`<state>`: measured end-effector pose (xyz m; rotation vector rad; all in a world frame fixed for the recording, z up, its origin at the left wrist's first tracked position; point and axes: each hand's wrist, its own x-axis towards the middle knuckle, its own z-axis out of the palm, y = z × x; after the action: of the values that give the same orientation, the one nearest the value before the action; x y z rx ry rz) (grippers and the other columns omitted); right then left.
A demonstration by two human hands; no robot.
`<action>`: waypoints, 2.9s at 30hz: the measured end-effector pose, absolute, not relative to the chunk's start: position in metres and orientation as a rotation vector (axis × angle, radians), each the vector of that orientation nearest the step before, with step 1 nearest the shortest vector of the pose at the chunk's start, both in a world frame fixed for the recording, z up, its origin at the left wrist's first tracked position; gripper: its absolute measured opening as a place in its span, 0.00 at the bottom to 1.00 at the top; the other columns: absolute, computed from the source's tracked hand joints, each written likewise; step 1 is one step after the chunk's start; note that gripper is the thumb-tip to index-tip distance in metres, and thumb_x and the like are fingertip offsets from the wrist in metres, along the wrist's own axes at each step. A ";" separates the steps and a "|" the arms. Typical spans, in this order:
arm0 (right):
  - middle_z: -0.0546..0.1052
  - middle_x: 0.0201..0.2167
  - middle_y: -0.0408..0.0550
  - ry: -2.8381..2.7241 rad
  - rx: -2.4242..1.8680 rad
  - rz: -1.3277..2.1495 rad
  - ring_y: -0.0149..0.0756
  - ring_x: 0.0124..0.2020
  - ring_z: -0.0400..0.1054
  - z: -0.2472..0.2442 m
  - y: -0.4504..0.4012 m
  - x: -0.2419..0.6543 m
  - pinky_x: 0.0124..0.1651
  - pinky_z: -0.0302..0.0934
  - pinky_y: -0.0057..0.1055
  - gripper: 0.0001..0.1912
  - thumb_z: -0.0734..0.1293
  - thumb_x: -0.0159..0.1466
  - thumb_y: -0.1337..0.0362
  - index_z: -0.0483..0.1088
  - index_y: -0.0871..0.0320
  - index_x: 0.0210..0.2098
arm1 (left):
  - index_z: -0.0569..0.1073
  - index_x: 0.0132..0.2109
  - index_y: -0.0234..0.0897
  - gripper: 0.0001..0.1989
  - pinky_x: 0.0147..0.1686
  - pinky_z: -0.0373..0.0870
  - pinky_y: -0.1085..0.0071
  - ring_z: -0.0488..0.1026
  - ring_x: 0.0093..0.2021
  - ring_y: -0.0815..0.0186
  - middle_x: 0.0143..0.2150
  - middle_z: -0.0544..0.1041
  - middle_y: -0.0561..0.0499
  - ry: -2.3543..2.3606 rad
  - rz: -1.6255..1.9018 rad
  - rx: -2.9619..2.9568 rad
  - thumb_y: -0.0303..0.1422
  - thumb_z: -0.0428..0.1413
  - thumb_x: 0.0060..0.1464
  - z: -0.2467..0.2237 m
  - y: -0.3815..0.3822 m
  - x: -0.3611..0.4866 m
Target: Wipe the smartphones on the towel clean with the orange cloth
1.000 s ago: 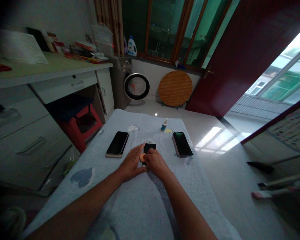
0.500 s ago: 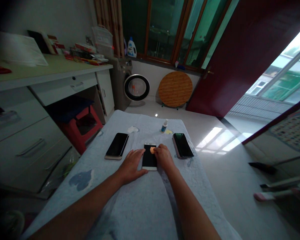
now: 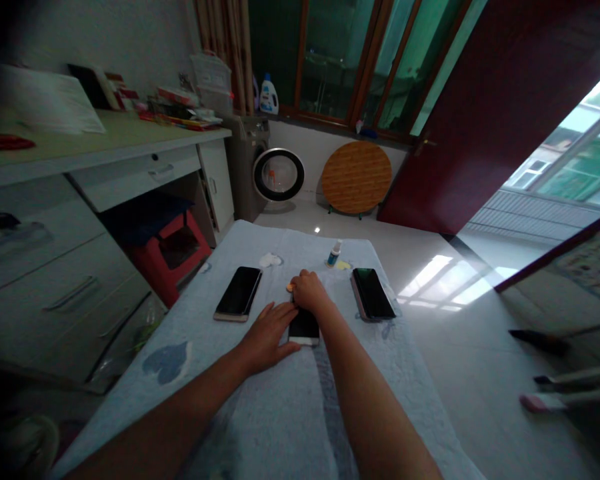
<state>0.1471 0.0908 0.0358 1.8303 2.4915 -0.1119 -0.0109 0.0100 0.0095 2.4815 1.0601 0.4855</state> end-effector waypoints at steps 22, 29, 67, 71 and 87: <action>0.77 0.41 0.58 2.171 2.231 -0.085 0.40 0.44 0.69 0.026 0.043 0.184 0.45 0.55 0.29 0.16 0.55 0.69 0.68 0.74 0.64 0.41 | 0.62 0.63 0.37 0.34 0.65 0.48 0.50 0.59 0.65 0.54 0.65 0.64 0.43 1.108 0.507 2.476 0.42 0.59 0.51 0.009 0.008 -0.010; 0.76 0.37 0.55 2.208 2.387 -0.156 0.37 0.41 0.68 0.025 -0.011 0.177 0.45 0.55 0.28 0.15 0.56 0.69 0.68 0.74 0.63 0.38 | 0.63 0.62 0.36 0.33 0.65 0.48 0.51 0.59 0.65 0.54 0.65 0.64 0.42 1.119 0.517 2.497 0.43 0.59 0.52 0.007 0.007 -0.008; 0.75 0.43 0.62 2.306 1.982 -0.051 0.43 0.45 0.68 0.039 0.082 0.163 0.47 0.56 0.34 0.15 0.58 0.66 0.70 0.74 0.66 0.44 | 0.64 0.59 0.35 0.30 0.62 0.59 0.58 0.61 0.63 0.53 0.63 0.62 0.40 1.097 0.518 2.421 0.37 0.61 0.50 0.012 0.007 -0.010; 0.75 0.43 0.61 2.383 1.852 -0.087 0.40 0.44 0.67 0.041 0.090 0.155 0.47 0.56 0.33 0.15 0.58 0.67 0.69 0.74 0.65 0.45 | 0.66 0.56 0.38 0.27 0.58 0.63 0.58 0.65 0.57 0.54 0.57 0.66 0.43 1.067 0.539 2.411 0.37 0.62 0.50 0.018 0.007 -0.011; 0.70 0.40 0.52 2.712 1.545 -0.132 0.38 0.43 0.60 0.044 0.051 0.147 0.50 0.52 0.33 0.14 0.58 0.67 0.69 0.76 0.59 0.42 | 0.40 0.66 0.36 0.55 0.64 0.40 0.44 0.54 0.65 0.46 0.65 0.57 0.36 1.309 0.760 2.356 0.46 0.64 0.40 0.002 0.006 -0.008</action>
<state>0.1465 0.0514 0.0445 1.5447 2.7118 -0.1323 -0.0076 0.0056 0.0019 2.3564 1.3092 0.7595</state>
